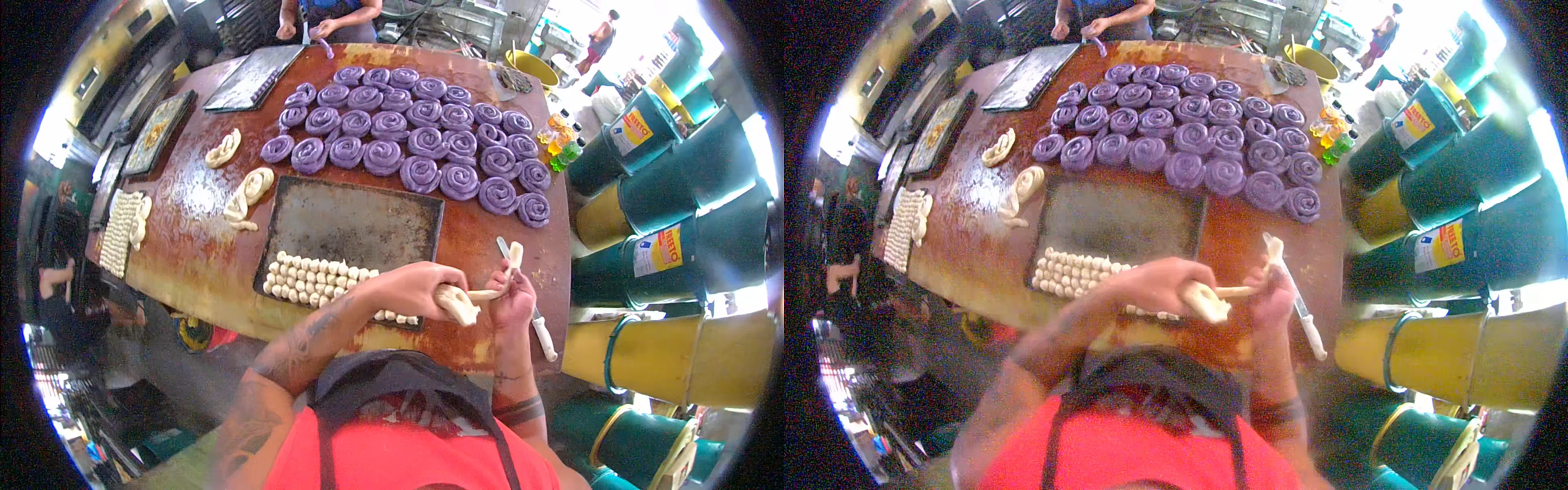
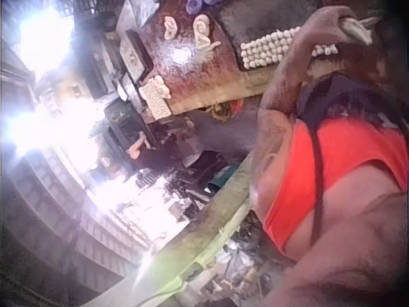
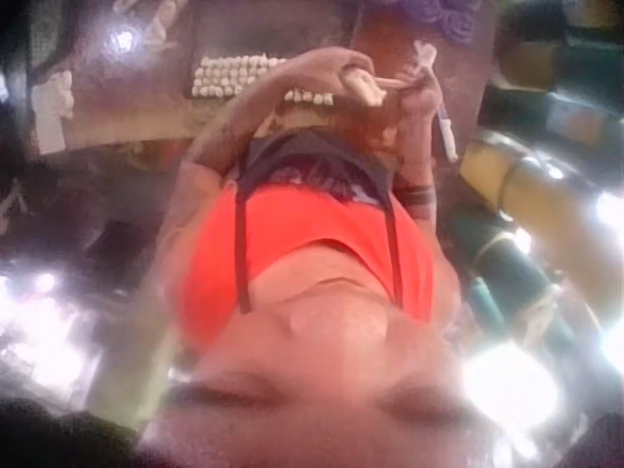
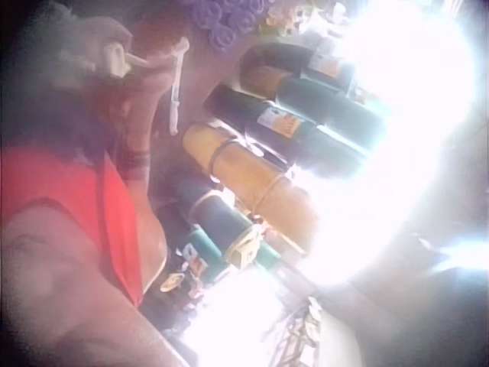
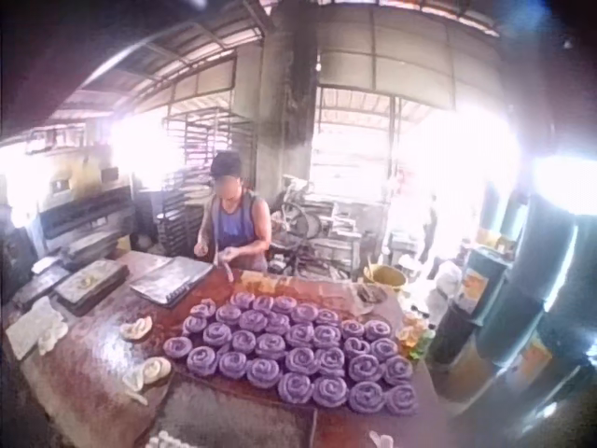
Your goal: The person pinches small pieces of dough from a dough roll by hand and arranges them in rows onto a baking tray.
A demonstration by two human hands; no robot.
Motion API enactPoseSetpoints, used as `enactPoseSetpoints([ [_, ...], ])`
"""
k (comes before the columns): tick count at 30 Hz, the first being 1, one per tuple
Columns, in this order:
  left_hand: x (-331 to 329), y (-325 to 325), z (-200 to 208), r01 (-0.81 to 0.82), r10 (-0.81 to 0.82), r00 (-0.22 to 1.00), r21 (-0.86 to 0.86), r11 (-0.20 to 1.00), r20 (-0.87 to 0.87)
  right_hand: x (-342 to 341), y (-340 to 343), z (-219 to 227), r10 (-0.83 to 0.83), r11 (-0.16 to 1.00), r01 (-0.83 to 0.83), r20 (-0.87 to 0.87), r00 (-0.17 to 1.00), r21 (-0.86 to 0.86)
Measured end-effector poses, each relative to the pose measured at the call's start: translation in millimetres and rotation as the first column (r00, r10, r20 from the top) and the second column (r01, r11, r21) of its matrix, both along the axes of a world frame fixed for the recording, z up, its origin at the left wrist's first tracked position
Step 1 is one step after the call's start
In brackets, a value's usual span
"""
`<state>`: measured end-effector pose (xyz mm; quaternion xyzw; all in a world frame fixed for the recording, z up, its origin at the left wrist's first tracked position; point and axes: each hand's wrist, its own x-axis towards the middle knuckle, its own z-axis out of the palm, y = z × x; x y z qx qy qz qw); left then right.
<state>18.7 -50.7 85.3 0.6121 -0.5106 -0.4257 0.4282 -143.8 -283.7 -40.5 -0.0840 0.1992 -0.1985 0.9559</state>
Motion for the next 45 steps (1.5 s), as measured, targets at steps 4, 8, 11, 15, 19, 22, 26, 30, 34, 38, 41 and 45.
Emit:
enactPoseSetpoints([
  [4,-16,-24,-27,-0.328,0.218,0.809,-0.112,0.938,-0.547,-18,-21,40,-0.149,0.957,0.125,-0.071,0.986,-0.263],
  [8,-25,-18,-37,-0.34,0.34,0.938,0.019,0.94,-0.063,-82,-84,121,-0.194,0.867,0.293,0.268,0.944,-0.404],
  [11,-27,19,-102,-0.126,0.095,0.908,0.05,0.991,0.409,-99,-62,190,0.099,0.859,0.17,0.483,0.87,-0.483],
  [15,-26,25,-104,-0.122,0.208,0.957,0.369,0.921,-0.201,-81,-14,159,-0.239,0.611,-0.027,-0.217,0.946,-0.791],
  [19,-36,7,-83,-0.311,0.358,0.909,0.223,0.924,-0.215,-36,43,40,-0.351,-0.05,-0.565,-0.515,0.782,-0.824],
  [22,-45,-4,-64,-0.338,0.351,0.919,0.1,0.936,-0.18,-17,82,15,-0.145,0.121,-0.55,-0.563,0.814,-0.826],
  [26,-53,0,-72,-0.272,0.32,0.908,-0.201,0.941,0.27,-10,112,50,-0.067,0.19,-0.538,-0.558,0.827,-0.821],
  [30,-54,9,-94,-0.541,0.546,0.833,-0.075,0.838,0.094,-10,111,38,-0.275,-0.009,-0.476,-0.456,0.847,-0.879],
  [34,-49,10,-114,-0.52,0.578,0.779,0.265,0.812,-0.243,-13,109,23,-0.24,-0.156,-0.548,-0.507,0.828,-0.822],
  [38,-24,38,-134,-0.388,0.604,0.613,0.472,0.792,-0.509,-14,96,21,-0.027,-0.132,-0.606,-0.608,0.793,-0.785],
  [41,19,45,-141,-0.636,0.7,0.713,0.394,0.664,-0.03,-20,89,6,-0.086,-0.055,-0.567,-0.562,0.823,-0.822],
  [45,19,17,-148,-0.706,0.698,0.649,-0.102,0.701,0.304,-22,92,-31,-0.22,-0.657,-0.444,-0.408,0.886,-0.609],
])
